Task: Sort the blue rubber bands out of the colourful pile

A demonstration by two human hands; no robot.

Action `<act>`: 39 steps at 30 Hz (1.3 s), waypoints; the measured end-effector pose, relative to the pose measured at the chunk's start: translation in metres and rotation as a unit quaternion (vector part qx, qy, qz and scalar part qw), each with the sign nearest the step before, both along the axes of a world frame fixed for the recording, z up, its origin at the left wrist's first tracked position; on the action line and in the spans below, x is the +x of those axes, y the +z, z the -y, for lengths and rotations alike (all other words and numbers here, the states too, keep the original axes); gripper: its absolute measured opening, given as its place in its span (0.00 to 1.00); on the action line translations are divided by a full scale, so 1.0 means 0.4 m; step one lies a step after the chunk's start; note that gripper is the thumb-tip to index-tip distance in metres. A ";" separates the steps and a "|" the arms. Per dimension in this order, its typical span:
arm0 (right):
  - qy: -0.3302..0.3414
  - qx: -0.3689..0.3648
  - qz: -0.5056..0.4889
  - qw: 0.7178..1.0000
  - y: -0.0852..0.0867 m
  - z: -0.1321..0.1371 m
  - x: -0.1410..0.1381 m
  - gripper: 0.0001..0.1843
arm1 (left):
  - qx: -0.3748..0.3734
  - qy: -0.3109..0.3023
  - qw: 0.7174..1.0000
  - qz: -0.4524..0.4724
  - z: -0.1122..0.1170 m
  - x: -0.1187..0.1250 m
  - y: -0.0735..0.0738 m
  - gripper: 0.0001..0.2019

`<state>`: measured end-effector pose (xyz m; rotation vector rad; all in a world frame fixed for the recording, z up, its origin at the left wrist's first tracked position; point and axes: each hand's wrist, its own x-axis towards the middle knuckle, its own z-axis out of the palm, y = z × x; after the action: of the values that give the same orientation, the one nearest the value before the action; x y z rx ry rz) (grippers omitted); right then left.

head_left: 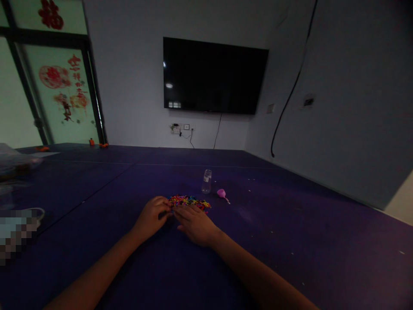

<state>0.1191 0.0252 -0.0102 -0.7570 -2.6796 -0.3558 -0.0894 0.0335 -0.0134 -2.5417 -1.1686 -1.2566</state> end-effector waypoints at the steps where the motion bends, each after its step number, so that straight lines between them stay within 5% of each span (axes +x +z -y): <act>1: -0.001 -0.003 -0.002 1.000 0.001 0.002 0.000 0.22 | -0.025 -0.001 1.000 0.000 0.002 -0.005 0.009 0.05; 9: -0.017 -0.045 -0.002 0.999 -0.010 -0.014 0.012 0.20 | -0.222 -0.035 0.970 -0.087 0.000 -0.080 0.045 0.08; 18: -0.040 -0.053 -0.031 0.997 -0.012 -0.029 0.019 0.17 | -0.187 0.056 0.979 -0.055 -0.007 -0.061 0.038 0.16; 25: -0.081 -0.068 -0.041 0.994 -0.007 -0.031 0.015 0.16 | -0.067 0.145 0.987 -0.009 0.006 -0.033 0.034 0.21; 39: -0.066 -0.058 -0.025 0.996 -0.021 -0.043 -0.020 0.24 | -0.042 0.111 0.993 0.020 -0.009 -0.012 -0.009 0.21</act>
<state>0.1112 0.0423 -0.0185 -0.9687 -2.6288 -0.2122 -0.0942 0.0371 -0.0170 -2.3684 -1.4945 -1.2351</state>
